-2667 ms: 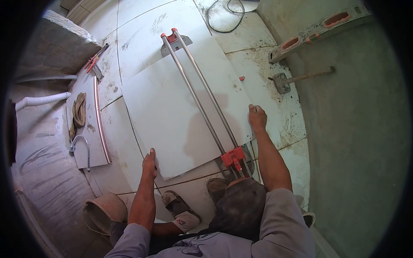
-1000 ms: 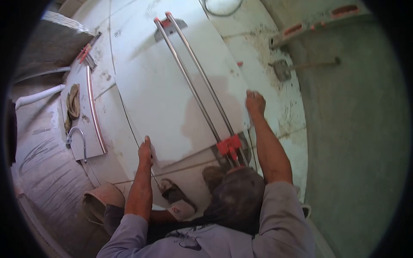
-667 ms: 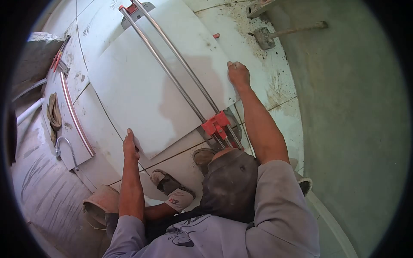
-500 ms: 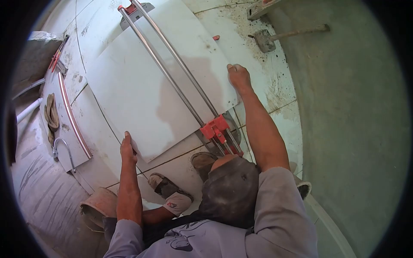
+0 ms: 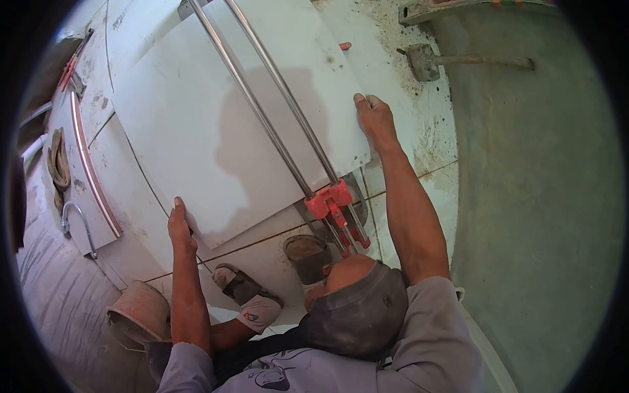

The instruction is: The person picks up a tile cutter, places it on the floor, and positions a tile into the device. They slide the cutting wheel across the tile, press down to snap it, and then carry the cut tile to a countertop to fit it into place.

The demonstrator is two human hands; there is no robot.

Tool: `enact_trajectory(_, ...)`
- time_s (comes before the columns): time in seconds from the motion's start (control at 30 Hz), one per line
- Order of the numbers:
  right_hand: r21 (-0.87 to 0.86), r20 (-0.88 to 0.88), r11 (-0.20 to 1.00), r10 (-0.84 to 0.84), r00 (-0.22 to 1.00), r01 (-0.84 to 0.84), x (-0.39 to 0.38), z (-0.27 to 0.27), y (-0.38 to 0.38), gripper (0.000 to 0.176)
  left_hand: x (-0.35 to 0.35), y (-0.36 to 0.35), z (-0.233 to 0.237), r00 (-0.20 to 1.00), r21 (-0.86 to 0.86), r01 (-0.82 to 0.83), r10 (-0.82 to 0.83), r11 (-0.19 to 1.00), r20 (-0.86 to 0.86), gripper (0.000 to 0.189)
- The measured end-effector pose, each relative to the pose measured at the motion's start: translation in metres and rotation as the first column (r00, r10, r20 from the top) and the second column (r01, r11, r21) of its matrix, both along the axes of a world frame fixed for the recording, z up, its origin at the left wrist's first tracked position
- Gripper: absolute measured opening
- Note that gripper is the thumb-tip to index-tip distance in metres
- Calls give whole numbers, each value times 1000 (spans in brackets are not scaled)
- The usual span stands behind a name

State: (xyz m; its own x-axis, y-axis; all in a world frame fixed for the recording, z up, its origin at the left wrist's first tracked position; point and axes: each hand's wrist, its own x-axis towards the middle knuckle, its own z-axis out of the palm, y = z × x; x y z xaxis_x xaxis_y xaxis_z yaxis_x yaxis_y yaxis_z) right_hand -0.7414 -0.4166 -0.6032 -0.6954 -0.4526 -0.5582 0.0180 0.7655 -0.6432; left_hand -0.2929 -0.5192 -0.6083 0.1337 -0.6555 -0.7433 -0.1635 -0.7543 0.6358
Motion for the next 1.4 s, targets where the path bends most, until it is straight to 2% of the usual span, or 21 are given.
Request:
enact_trajectory(0.07, -7, -27, 1000, 7, 1000, -8, 0, -5, 2, 38, 5, -1, -4, 998, 16, 9, -10, 1000, 67, 31)
enact_trajectory(0.17, -12, -97, 1000, 19, 995, -20, 2, -11, 5, 36, -8, -2, 7, 998, -3, 4, -4, 1000, 68, 32)
enact_trajectory(0.23, 0, -140, 1000, 27, 990, -28, 5, -13, 8, 35, 11, -2, -4, 996, 43, 38, -42, 998, 77, 33)
enact_trajectory(0.3, -50, -413, 991, 92, 906, -123, 15, -6, 18, 36, 8, -4, -6, 994, 89, 66, -74, 994, 79, 36)
enact_trajectory(0.4, 17, -416, 993, 116, 902, -119, 19, 10, 67, 45, -5, -7, 5, 998, 37, 2, -4, 999, 66, 31)
enact_trajectory(0.5, 176, -435, 976, 191, 880, -125, 30, 26, 145, 47, 4, -7, 0, 998, -5, 55, -56, 998, -24, 31)
enact_trajectory(0.6, 280, -393, 954, 219, 893, -110, 69, 52, 200, 43, 14, -7, -4, 994, 39, 105, -103, 994, -42, 33)
enact_trajectory(0.67, 347, -269, 932, 202, 942, -101, 88, 54, 219, 40, -9, -9, 12, 998, 34, 57, -56, 998, -37, 30)
enact_trajectory(0.73, 328, -285, 939, 204, 937, -104, 87, 47, 216, 39, -6, -12, 10, 1000, 12, 1, -1, 1000, -26, 29)
enact_trajectory(0.77, 310, -305, 945, 197, 932, -99, 86, 43, 213, 38, 10, -9, -5, 998, -6, 50, -50, 999, -42, 29)
enact_trajectory(0.9, 220, -364, 966, 213, 907, -138, 59, 27, 170, 34, 11, -12, 6, 989, -14, 130, -131, 991, -62, 31)
enact_trajectory(0.97, 266, -197, 947, 238, 951, -182, 55, 35, 142, 33, 7, -10, 4, 986, -39, 139, -142, 989, -82, 32)
enact_trajectory(1.07, 262, -161, 940, 266, 950, -219, 49, 24, 138, 34, 7, -11, -2, 999, -57, 24, -27, 998, -38, 35)
enact_trajectory(1.13, 275, -143, 930, 292, 946, -245, 45, 23, 129, 35, 19, -10, -9, 990, -16, 133, -132, 991, 40, 37)
enact_trajectory(1.2, 304, -89, 928, 251, 964, -214, 44, 27, 117, 34, 18, -13, -3, 992, -13, 121, -120, 993, 47, 40)
enact_trajectory(1.27, 319, -79, 913, 294, 953, -255, 53, 32, 115, 34, 22, -15, -5, 989, 57, 145, -146, 988, 30, 43)
enact_trajectory(1.33, 423, -28, 851, 357, 934, -312, 63, 36, 126, 35, 29, -12, -15, 989, 15, 144, -145, 989, 33, 45)
enact_trajectory(1.4, 425, 8, 850, 341, 940, -312, 81, 42, 149, 38, 27, -12, -13, 991, 37, 133, -133, 990, 7, 43)
